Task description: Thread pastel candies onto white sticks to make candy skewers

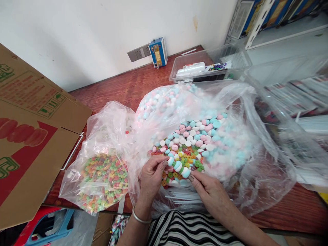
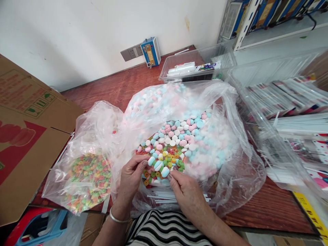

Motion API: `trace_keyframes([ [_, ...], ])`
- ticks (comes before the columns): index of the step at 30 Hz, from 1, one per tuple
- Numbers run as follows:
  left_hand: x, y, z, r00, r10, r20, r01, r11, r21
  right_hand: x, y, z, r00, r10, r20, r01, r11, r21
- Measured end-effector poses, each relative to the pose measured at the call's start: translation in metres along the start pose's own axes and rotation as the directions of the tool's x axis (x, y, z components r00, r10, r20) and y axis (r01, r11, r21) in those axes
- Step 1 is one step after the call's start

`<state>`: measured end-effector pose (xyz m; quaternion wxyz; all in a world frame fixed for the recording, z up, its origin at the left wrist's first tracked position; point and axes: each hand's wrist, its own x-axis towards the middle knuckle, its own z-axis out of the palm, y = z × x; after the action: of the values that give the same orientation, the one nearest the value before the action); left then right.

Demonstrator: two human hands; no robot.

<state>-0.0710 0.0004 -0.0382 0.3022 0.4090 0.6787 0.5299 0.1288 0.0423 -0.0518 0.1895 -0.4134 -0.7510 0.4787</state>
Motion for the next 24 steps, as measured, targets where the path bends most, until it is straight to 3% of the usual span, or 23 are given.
trace_keyframes([
  [7,-0.009,-0.001,0.012,0.999,-0.038,0.018,0.037,0.999,0.008,0.003,0.001,0.002,0.994,0.065,-0.09,-0.058,0.995,0.081],
  [10,-0.005,-0.003,0.002,0.997,-0.056,-0.062,0.058,0.998,0.038,0.006,-0.002,-0.004,0.99,0.101,-0.103,-0.086,0.986,0.144],
  [12,0.002,-0.004,-0.01,0.99,0.047,-0.136,-0.021,0.982,0.19,0.007,-0.002,-0.008,0.987,0.129,-0.091,-0.109,0.974,0.197],
  [14,0.009,-0.005,-0.022,0.975,0.196,-0.101,-0.14,0.905,0.403,0.008,0.0,-0.011,0.986,0.148,-0.078,-0.127,0.965,0.23],
  [16,0.015,-0.007,-0.029,0.959,0.285,0.004,-0.236,0.787,0.57,0.008,0.003,-0.011,0.985,0.163,-0.062,-0.144,0.96,0.239],
  [20,0.021,-0.015,-0.028,0.93,0.337,0.149,-0.33,0.58,0.745,0.008,0.007,-0.009,0.982,0.184,-0.038,-0.169,0.953,0.254],
  [24,0.022,-0.02,-0.023,0.917,0.335,0.217,-0.365,0.482,0.796,0.007,0.008,-0.009,0.982,0.19,-0.01,-0.181,0.95,0.255],
])
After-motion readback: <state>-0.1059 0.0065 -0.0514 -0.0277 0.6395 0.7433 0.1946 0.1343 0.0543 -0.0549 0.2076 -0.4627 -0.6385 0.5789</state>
